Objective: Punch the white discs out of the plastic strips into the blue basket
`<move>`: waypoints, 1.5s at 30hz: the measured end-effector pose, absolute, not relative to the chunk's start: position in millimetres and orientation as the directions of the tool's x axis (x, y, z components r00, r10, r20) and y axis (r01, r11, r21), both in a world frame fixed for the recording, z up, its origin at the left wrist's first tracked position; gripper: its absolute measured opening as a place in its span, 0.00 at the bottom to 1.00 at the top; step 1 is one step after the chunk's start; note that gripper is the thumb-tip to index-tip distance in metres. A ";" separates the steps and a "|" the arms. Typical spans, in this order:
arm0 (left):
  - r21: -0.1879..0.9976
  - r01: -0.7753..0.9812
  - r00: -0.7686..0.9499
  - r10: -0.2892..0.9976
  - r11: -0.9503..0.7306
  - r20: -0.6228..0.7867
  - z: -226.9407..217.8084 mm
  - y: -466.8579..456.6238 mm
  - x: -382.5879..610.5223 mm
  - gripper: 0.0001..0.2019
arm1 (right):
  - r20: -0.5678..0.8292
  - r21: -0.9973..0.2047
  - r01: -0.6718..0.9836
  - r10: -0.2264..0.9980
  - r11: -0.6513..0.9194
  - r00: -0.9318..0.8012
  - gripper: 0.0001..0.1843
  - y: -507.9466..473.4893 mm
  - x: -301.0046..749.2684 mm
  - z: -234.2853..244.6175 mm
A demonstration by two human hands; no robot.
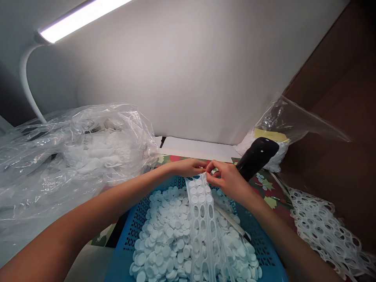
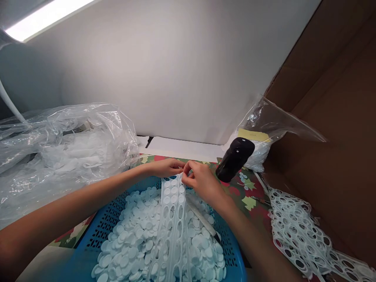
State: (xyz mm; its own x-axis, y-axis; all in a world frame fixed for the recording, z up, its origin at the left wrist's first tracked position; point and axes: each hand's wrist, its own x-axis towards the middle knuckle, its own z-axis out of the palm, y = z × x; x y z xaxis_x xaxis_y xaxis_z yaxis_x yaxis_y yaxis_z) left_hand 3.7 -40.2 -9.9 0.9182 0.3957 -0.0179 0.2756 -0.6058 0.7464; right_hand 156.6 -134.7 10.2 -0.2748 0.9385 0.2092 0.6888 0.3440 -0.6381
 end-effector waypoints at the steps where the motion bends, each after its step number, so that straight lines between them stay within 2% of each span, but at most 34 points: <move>1: 0.751 0.264 0.920 0.391 -0.606 -0.008 -9.5 -40.4 3.7 0.12 | 0.223 -0.605 0.697 0.922 0.386 -0.317 0.03 -135.7 156.9 13.1; 4: 0.753 0.255 0.923 0.384 -0.607 -0.003 -9.1 -40.5 3.5 0.12 | 0.228 -0.518 0.700 0.868 0.492 -0.441 0.03 -140.3 158.1 22.4; 9: 0.738 0.309 0.907 0.419 -0.600 -0.039 -10.3 -39.7 2.8 0.13 | 0.206 -0.361 0.764 0.844 0.535 -0.495 0.05 -148.3 157.2 28.1; 13: 0.727 0.327 0.902 0.429 -0.604 -0.049 -9.8 -40.0 3.0 0.12 | 0.219 -0.140 0.810 0.816 0.569 -0.535 0.04 -149.4 151.2 23.3; 17: 0.723 0.319 0.906 0.421 -0.612 -0.044 -8.9 -40.8 3.5 0.11 | 0.226 0.114 0.782 0.750 0.613 -0.621 0.07 -147.7 147.4 17.9; 21: 0.717 0.326 0.905 0.424 -0.616 -0.048 -8.5 -41.2 3.3 0.09 | 0.249 0.216 0.758 0.716 0.615 -0.652 0.10 -147.0 146.4 14.9; 23: 0.718 0.326 0.904 0.426 -0.615 -0.046 -8.1 -41.3 3.1 0.09 | 0.259 0.208 0.765 0.720 0.610 -0.644 0.10 -146.7 146.0 13.8; 25: 0.720 0.324 0.903 0.429 -0.614 -0.041 -8.0 -41.4 2.8 0.10 | 0.290 0.147 0.785 0.733 0.602 -0.616 0.10 -145.7 146.2 13.0; 30: 0.734 0.281 0.911 0.412 -0.619 -0.001 -9.3 -40.8 3.1 0.10 | 0.402 -0.112 0.846 0.803 0.521 -0.441 0.06 -139.7 152.4 12.9; 35: 0.730 0.306 0.904 0.427 -0.612 -0.021 -9.5 -40.1 3.6 0.11 | 0.398 -0.356 0.802 0.854 0.481 -0.335 0.06 -132.9 159.6 13.1; 37: 0.727 0.304 0.907 0.421 -0.616 -0.022 -8.1 -40.9 3.6 0.10 | 0.408 -0.388 0.795 0.860 0.466 -0.305 0.06 -129.3 162.8 11.5; 41: 0.739 0.275 0.922 0.387 -0.616 -0.020 -5.2 -43.6 3.7 0.13 | 0.442 -0.370 0.837 0.869 0.403 -0.222 0.06 -119.7 170.7 3.4; 45: 0.740 0.277 0.924 0.382 -0.612 -0.030 -6.1 -43.8 4.2 0.14 | 0.380 -0.370 0.829 0.883 0.419 -0.276 0.06 -117.2 174.5 2.2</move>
